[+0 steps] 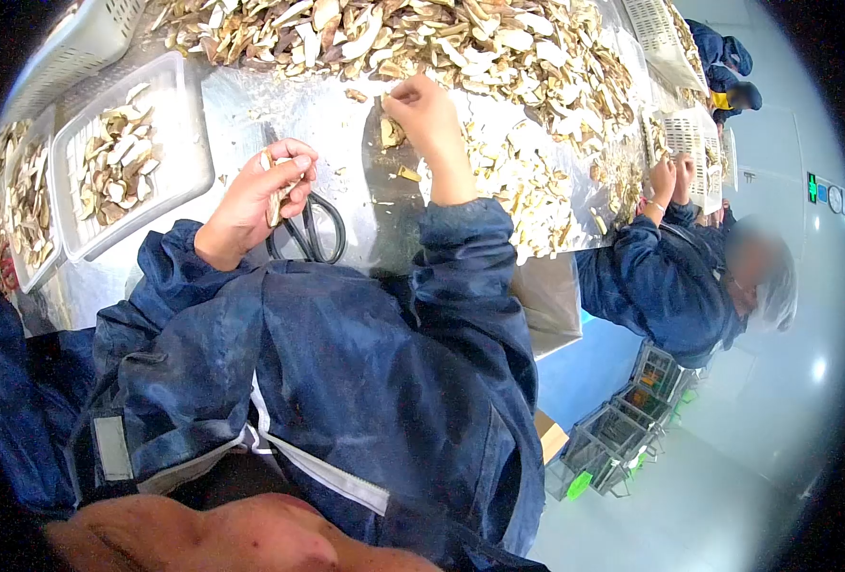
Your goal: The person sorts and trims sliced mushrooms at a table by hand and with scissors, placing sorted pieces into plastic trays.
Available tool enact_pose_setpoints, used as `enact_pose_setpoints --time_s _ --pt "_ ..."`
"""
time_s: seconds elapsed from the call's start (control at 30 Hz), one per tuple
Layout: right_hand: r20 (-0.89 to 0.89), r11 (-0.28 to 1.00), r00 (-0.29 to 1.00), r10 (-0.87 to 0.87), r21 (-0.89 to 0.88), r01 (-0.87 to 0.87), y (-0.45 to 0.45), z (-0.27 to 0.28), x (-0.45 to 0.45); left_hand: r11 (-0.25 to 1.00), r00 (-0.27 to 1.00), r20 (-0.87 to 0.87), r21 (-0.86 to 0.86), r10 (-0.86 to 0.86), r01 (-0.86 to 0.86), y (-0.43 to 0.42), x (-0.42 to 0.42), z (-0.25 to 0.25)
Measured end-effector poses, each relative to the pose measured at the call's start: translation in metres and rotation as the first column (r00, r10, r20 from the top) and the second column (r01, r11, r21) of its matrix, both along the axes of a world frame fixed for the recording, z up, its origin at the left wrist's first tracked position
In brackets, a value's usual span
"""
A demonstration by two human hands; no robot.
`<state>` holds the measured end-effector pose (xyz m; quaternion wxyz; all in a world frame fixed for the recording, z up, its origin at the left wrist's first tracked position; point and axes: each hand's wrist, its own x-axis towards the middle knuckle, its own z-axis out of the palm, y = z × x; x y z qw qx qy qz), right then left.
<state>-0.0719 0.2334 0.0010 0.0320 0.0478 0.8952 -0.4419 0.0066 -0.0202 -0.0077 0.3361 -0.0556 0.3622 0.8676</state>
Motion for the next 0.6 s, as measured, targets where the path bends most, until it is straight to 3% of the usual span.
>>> enact_pose_setpoints --time_s 0.1,0.2,0.27,0.33,0.4,0.43,0.53,0.6 --pt "-0.002 0.941 1.000 -0.021 -0.338 0.019 -0.005 0.025 0.018 1.000 0.999 -0.029 0.005 0.017 -0.017 0.000 0.000 0.000" --pt "0.035 0.893 0.995 0.094 -0.445 -0.068 -0.031 0.063 0.046 0.996 0.998 0.034 0.078 0.047 -0.050 0.004 0.001 0.007" --pt "0.075 0.824 0.961 0.265 -0.536 -0.185 -0.040 0.070 0.058 0.995 0.995 0.094 0.088 0.038 -0.047 0.006 0.001 0.019" --pt "0.015 0.936 0.993 0.113 -0.338 -0.102 -0.035 0.053 0.055 0.994 0.992 0.120 0.100 0.033 -0.045 0.006 0.002 0.019" --pt "-0.019 0.996 1.000 0.009 0.093 -0.007 -0.024 0.041 0.053 0.992 0.994 0.108 0.119 0.029 -0.041 0.002 0.003 0.009" --pt "-0.055 0.951 0.998 -0.034 0.305 0.049 -0.020 0.038 0.051 0.990 0.996 0.084 0.141 0.019 -0.031 0.001 0.002 0.005" --pt "-0.126 0.882 0.991 0.047 0.471 0.018 -0.022 0.026 0.069 0.980 0.999 0.046 0.200 -0.015 0.005 -0.001 0.003 -0.003" --pt "-0.186 0.880 0.981 0.060 0.474 0.037 -0.021 0.016 0.076 0.971 0.999 0.031 0.238 -0.036 0.028 -0.001 0.002 -0.004"
